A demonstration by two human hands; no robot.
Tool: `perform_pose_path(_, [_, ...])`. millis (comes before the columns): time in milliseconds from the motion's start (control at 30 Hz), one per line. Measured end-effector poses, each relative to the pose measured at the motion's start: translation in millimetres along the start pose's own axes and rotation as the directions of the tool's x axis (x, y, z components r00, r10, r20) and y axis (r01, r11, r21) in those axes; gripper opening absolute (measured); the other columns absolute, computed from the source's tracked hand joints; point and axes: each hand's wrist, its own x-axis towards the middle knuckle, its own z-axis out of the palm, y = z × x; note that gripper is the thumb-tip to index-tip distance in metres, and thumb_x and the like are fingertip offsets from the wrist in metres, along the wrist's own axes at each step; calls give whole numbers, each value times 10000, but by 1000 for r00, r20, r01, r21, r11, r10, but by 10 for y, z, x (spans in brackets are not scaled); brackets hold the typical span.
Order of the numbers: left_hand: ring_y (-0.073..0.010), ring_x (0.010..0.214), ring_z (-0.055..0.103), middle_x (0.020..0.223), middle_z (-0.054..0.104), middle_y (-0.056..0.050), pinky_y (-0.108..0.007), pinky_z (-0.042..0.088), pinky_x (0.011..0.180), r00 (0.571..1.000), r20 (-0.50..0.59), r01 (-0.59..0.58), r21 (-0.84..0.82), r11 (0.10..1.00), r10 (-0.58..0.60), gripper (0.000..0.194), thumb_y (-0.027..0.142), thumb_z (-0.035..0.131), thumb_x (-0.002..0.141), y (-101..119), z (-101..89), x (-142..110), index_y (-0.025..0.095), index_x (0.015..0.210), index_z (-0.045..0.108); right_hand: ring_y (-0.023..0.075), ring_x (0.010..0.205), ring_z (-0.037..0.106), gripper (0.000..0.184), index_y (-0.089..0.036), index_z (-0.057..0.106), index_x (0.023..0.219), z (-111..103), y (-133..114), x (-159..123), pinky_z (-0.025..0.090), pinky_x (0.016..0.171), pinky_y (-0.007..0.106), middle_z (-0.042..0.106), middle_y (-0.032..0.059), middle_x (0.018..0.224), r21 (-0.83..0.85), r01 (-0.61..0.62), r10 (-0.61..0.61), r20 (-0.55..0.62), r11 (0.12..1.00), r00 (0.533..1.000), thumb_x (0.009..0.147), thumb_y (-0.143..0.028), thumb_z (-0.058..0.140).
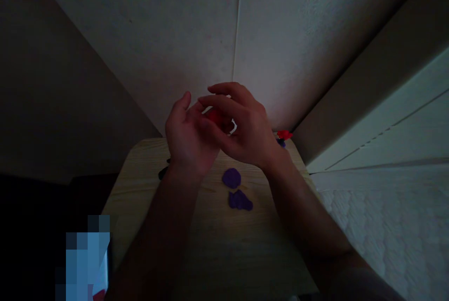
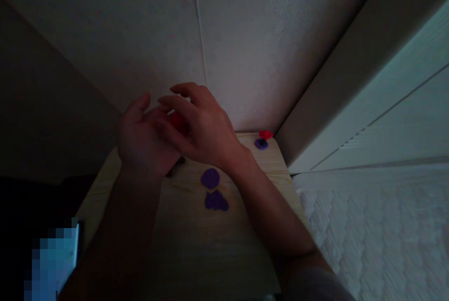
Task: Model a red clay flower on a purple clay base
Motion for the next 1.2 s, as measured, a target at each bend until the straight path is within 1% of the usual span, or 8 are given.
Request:
perform_pose_path(100, [-256,933,718,815,656,-88,-343,583,801,1000,-2,11,-29,1000,-11,444,521,370,1026,21,34,-25,174,926,630,283,1247,551,221,-212,693,1141,-67,33,-19,477,1050,478,589,110,1314,-44,8,-4,79,999,997,975,-302,579])
perform_pose_path(233, [-237,934,719,795,654,-70,-341,588,833,1000,-29,2,-44,999,-3,405,487,368,1035,46,53,-54,186,935,620,296,1230,529,196,-203,693,1127,-120,9,-21,453,1039,490,584,115,1304,-74,34,-27,95,997,995,977,-262,580])
perform_pose_path(400, [-171,840,712,783,666,-55,-287,586,840,999,-51,10,-60,998,-13,354,378,369,1051,54,10,-96,183,886,615,254,1017,573,170,-185,678,1078,-118,-43,2,451,956,431,671,89,1004,-80,31,-18,157,996,987,990,-269,560])
perform_pose_path(567, [-120,842,725,851,720,-40,-217,581,847,999,-11,37,-116,993,-38,275,132,413,1014,-63,-128,-140,159,892,659,235,938,595,209,-162,675,1105,-137,-29,-15,462,865,386,678,83,966,-51,-30,35,115,998,993,972,-276,561])
perform_pose_path(700, [-116,903,741,921,759,-47,-199,575,883,998,-45,31,-115,993,-37,203,122,496,1008,-158,-281,-168,144,1016,698,228,973,631,228,-173,691,1138,-167,-33,-32,483,878,373,710,72,1025,46,-5,-2,161,999,987,935,-231,603])
perform_pose_path(833, [-88,821,737,892,769,-26,-143,574,793,992,-130,-13,-83,996,2,202,107,550,990,-191,-387,-185,165,1104,706,223,982,657,245,-170,707,1151,-172,-48,-36,494,873,351,727,77,1068,100,-15,-7,221,995,975,916,-201,640])
perform_pose_path(967, [-90,775,734,852,768,-17,-146,592,744,991,-124,-54,-28,998,50,193,66,588,945,-231,-488,-189,174,1013,732,194,918,654,232,-173,715,1137,-171,-53,-42,482,818,310,725,62,1041,97,-34,7,263,995,965,914,-193,655])
perform_pose_path(1200, [-103,845,744,939,784,-52,-153,591,782,997,-77,-5,-42,999,2,140,103,625,925,-363,-658,-241,132,865,749,168,791,617,138,-144,739,989,-118,-142,-19,421,721,279,699,62,899,-94,-69,104,458,993,883,903,-135,632])
